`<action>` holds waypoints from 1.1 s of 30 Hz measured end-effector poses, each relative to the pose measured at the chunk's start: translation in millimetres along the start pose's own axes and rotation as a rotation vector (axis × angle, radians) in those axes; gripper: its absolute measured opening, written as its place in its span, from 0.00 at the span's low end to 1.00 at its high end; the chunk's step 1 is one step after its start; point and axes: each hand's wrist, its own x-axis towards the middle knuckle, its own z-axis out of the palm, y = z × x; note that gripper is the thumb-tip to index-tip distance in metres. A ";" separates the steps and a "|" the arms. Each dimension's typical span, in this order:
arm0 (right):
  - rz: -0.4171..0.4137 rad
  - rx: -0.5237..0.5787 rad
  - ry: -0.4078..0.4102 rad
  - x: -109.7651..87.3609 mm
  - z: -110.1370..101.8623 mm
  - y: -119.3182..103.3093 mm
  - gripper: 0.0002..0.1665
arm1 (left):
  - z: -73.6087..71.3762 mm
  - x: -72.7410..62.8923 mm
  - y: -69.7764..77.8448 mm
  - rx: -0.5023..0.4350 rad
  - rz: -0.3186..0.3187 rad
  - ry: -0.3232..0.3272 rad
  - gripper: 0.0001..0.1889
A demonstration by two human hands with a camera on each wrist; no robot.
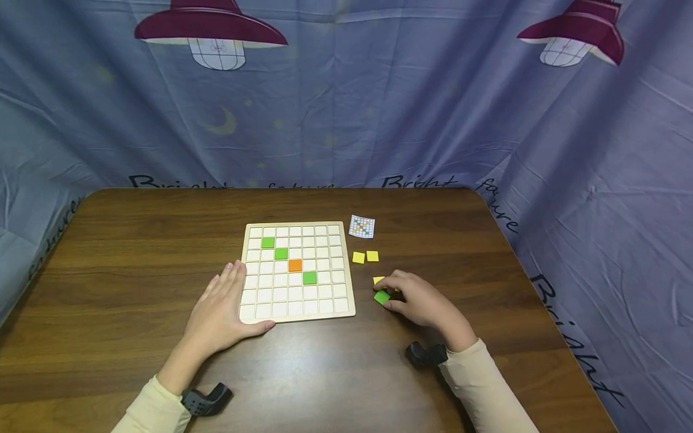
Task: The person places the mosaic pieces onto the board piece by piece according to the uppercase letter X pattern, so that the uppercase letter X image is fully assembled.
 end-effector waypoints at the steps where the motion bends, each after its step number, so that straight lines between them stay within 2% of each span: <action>1: -0.003 0.004 0.002 -0.2 0.5 0.0 0.18 | -0.1 0.0 0.0 0.000 0.000 0.000 0.73; 10: -0.013 0.031 0.036 5.8 8.4 -3.5 0.14 | -1.3 -0.4 -0.2 -0.006 -0.005 -0.009 0.73; 17: 0.065 0.156 0.031 15.3 10.4 -9.5 0.14 | -1.2 -0.6 0.0 -0.011 -0.005 -0.008 0.72; 22: 0.109 0.198 0.114 25.3 11.5 -15.4 0.12 | -0.8 -0.2 0.1 -0.005 0.000 -0.002 0.72; 27: 0.088 0.234 0.196 38.5 20.2 -29.4 0.11 | 0.0 0.0 -0.4 -0.003 0.004 0.002 0.72; 33: 0.044 0.262 0.171 55.0 34.4 -48.6 0.10 | 0.1 -0.7 -0.8 -0.005 0.005 0.005 0.72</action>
